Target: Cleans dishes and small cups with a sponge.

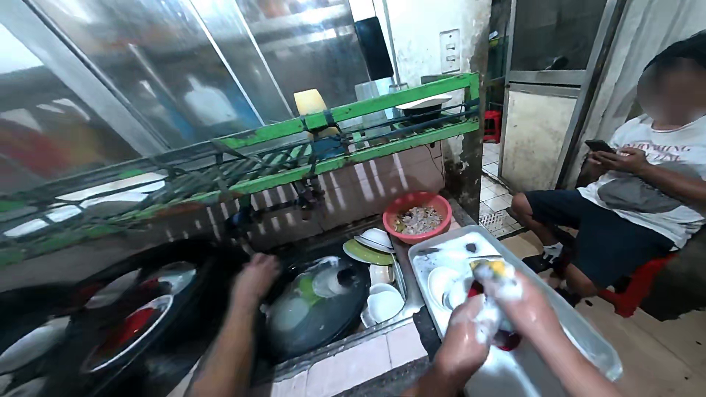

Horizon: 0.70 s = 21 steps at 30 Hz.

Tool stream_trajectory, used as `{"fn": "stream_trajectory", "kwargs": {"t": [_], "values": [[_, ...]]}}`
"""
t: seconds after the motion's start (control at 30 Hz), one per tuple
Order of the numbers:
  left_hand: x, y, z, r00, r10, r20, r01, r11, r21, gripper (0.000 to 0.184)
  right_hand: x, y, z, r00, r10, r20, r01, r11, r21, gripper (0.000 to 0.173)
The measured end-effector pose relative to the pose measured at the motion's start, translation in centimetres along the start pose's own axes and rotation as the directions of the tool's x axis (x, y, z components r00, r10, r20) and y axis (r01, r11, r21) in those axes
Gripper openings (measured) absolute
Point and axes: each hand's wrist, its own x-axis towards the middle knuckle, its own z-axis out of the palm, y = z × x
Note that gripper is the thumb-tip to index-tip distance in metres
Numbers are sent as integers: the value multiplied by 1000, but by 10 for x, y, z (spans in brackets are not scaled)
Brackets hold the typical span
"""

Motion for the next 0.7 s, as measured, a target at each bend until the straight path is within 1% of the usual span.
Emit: {"fn": "stream_trajectory", "kwargs": {"t": [0.03,0.07,0.1,0.13,0.17,0.2,0.23,0.27,0.3,0.33,0.37,0.4,0.43,0.47,0.5,0.53,0.57,0.6,0.63,0.67,0.7], "values": [[1,-1,-7,1000,18,3,-19,995,95,35,-13,-4,8,994,-110,-13,109,993,-54,60],[1,-2,-12,998,57,22,-60,987,151,33,-17,-4,13,989,-150,-18,149,987,-52,64],[1,-4,-16,995,80,52,-86,989,122,33,-12,-2,13,996,-91,-19,92,996,16,61],[0,-6,-16,994,82,74,-85,996,32,33,-1,1,8,999,31,8,-32,991,128,57],[0,-7,-14,995,60,76,-53,994,-96,34,12,8,2,988,145,53,-154,948,278,54],[-1,-5,-10,999,37,37,-28,974,-224,35,20,15,-1,977,202,66,-212,893,397,52],[1,-4,-5,999,4,-43,-18,938,-347,35,20,16,0,978,206,29,-196,868,456,54],[6,-6,-1,991,-41,-129,-24,886,-462,35,13,13,6,984,167,-58,-124,883,453,58],[12,-7,2,976,-87,-202,-44,822,-568,34,3,10,17,981,97,-165,-19,908,418,61],[19,-9,2,961,-120,-248,-70,763,-642,31,-6,7,29,969,40,-243,61,918,392,62],[22,-9,1,959,-122,-257,-83,743,-664,30,-9,8,36,957,24,-288,94,915,391,63],[20,-9,0,966,-103,-239,-78,760,-645,30,-6,12,36,955,55,-291,75,905,419,61],[15,-9,0,975,-86,-204,-57,793,-606,31,2,18,30,964,107,-245,20,886,464,59],[10,-7,2,981,-82,-175,-30,830,-556,31,11,26,22,974,157,-164,-55,863,503,56],[7,-4,4,984,-84,-156,-6,864,-504,33,19,28,14,976,194,-102,-117,856,504,52],[7,-3,7,982,-103,-160,13,876,-482,34,22,25,8,976,197,-88,-139,887,440,50],[11,-2,11,972,-158,-177,52,869,-492,35,20,16,5,982,155,-107,-114,941,318,49],[16,-1,12,957,-213,-196,86,855,-511,35,14,7,7,989,50,-140,-28,988,151,49],[21,1,12,940,-264,-218,101,823,-559,34,6,2,13,980,-115,-163,117,993,-2,47],[27,4,11,914,-321,-247,90,756,-648,32,-1,1,21,941,-298,-159,282,952,-118,47],[34,8,9,873,-409,-266,61,632,-772,30,-5,3,31,875,-459,-155,428,882,-198,48]]}}
